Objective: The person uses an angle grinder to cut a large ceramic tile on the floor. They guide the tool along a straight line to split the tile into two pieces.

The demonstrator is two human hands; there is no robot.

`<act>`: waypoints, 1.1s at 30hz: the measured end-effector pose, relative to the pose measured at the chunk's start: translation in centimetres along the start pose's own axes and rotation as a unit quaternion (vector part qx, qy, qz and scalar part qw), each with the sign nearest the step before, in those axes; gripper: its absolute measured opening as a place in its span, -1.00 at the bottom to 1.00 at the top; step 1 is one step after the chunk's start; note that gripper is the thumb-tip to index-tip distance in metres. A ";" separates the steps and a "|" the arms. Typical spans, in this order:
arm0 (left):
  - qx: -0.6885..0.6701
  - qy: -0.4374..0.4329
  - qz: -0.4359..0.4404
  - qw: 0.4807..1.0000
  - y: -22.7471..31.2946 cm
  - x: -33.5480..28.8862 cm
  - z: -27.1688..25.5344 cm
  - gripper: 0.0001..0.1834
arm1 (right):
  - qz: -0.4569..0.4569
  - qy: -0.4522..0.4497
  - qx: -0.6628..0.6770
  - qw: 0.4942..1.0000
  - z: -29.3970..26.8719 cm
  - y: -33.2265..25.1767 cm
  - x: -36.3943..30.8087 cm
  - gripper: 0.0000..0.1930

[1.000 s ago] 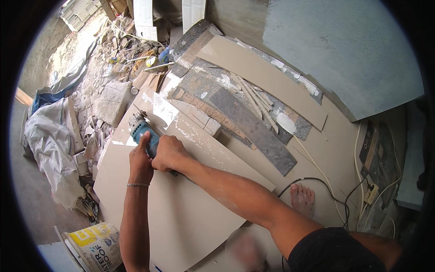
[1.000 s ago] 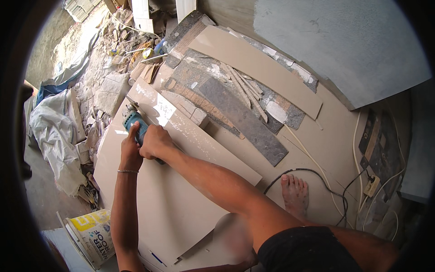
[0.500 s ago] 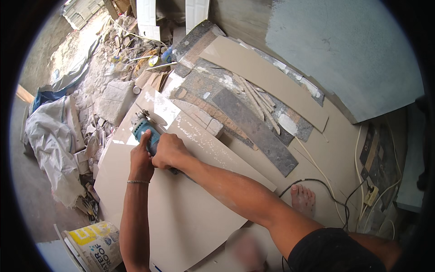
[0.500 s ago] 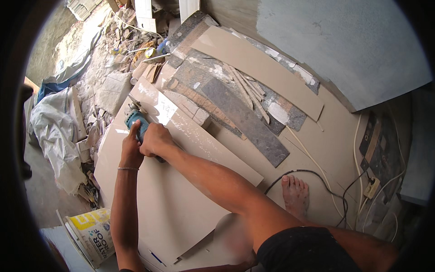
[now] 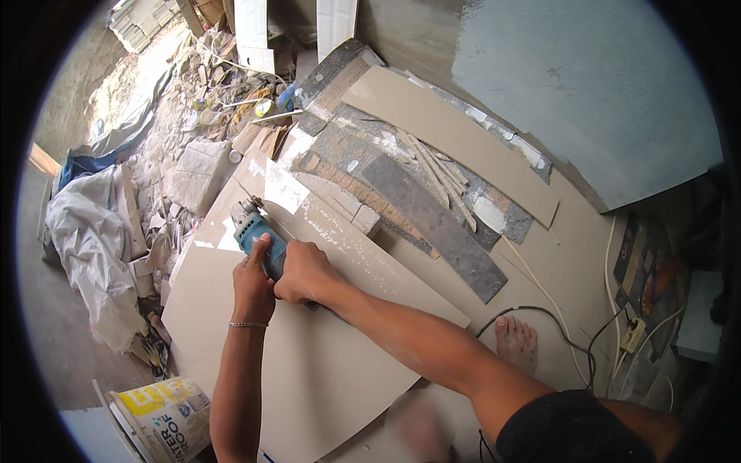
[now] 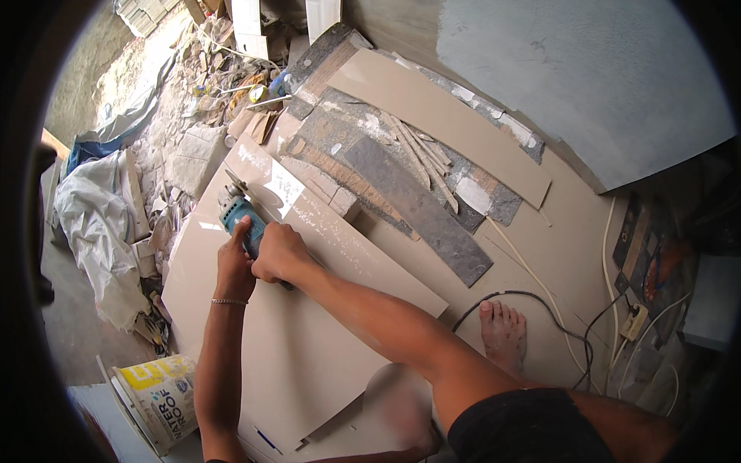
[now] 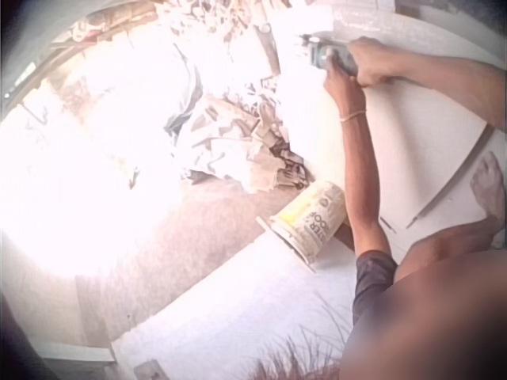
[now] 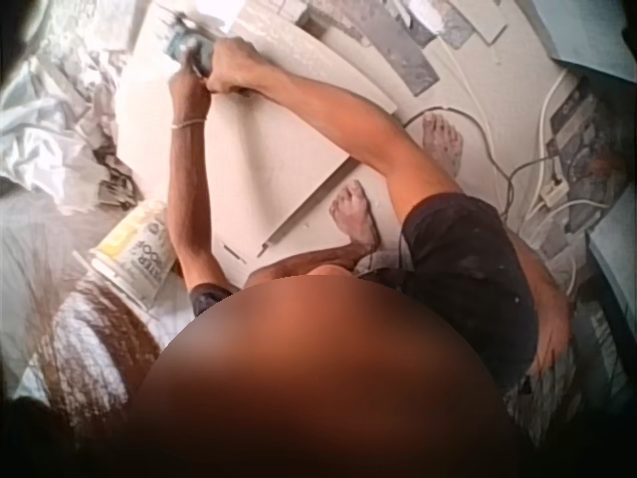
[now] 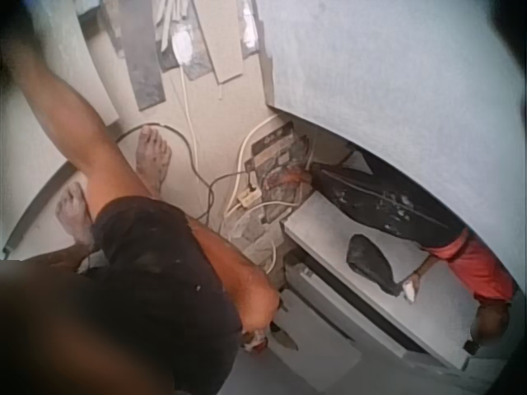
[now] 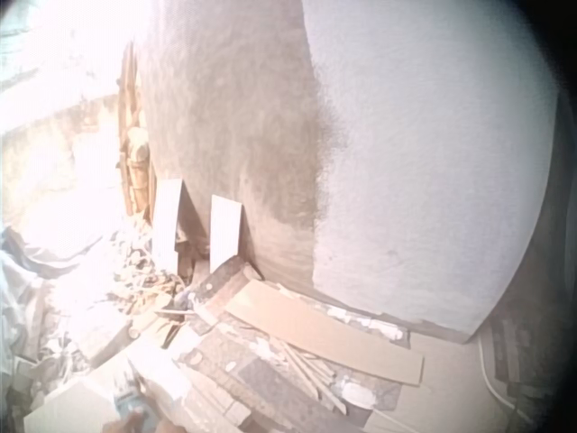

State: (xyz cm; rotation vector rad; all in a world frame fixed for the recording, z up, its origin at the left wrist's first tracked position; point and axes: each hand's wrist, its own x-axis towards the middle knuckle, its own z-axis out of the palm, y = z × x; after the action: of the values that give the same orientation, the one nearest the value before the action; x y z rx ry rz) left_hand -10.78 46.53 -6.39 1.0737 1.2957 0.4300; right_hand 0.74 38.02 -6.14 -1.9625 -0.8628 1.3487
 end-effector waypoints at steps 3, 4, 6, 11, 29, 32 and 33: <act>-0.004 0.000 -0.005 1.000 -0.2 -0.9 0.4 -0.46 | -0.001 -0.008 -0.004 1.000 -0.3 0.5 -0.9 -0.33; -0.004 0.001 -0.008 1.000 -0.2 -1.2 0.5 -0.46 | -0.002 -0.011 -0.005 1.000 -0.4 0.6 -1.1 -0.32; -0.009 0.001 -0.009 1.000 -0.4 -1.7 0.8 -0.45 | 0.004 0.002 0.008 1.000 -0.3 0.8 -1.7 -0.37; 0.000 0.026 0.007 1.000 -1.3 -2.9 1.7 -0.56 | 0.007 0.009 0.014 1.000 -0.1 1.5 -2.7 -0.38; -0.013 -0.003 -0.001 1.000 -1.0 -1.1 0.3 -0.48 | 0.017 0.013 0.011 1.000 0.0 0.7 -1.6 -0.46; -0.009 -0.005 -0.003 1.000 -0.9 -0.8 0.1 -0.48 | 0.016 0.014 0.008 1.000 0.0 0.5 -1.2 -0.45; -0.010 -0.007 -0.002 1.000 -0.9 -0.6 0.1 -0.48 | 0.016 0.012 0.007 1.000 0.0 0.4 -1.1 -0.45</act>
State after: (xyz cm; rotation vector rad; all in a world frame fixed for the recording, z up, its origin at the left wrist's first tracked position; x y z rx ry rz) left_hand -11.10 45.53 -6.80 1.0550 1.2782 0.4312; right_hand 0.48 36.92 -5.90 -1.9862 -0.8124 1.3432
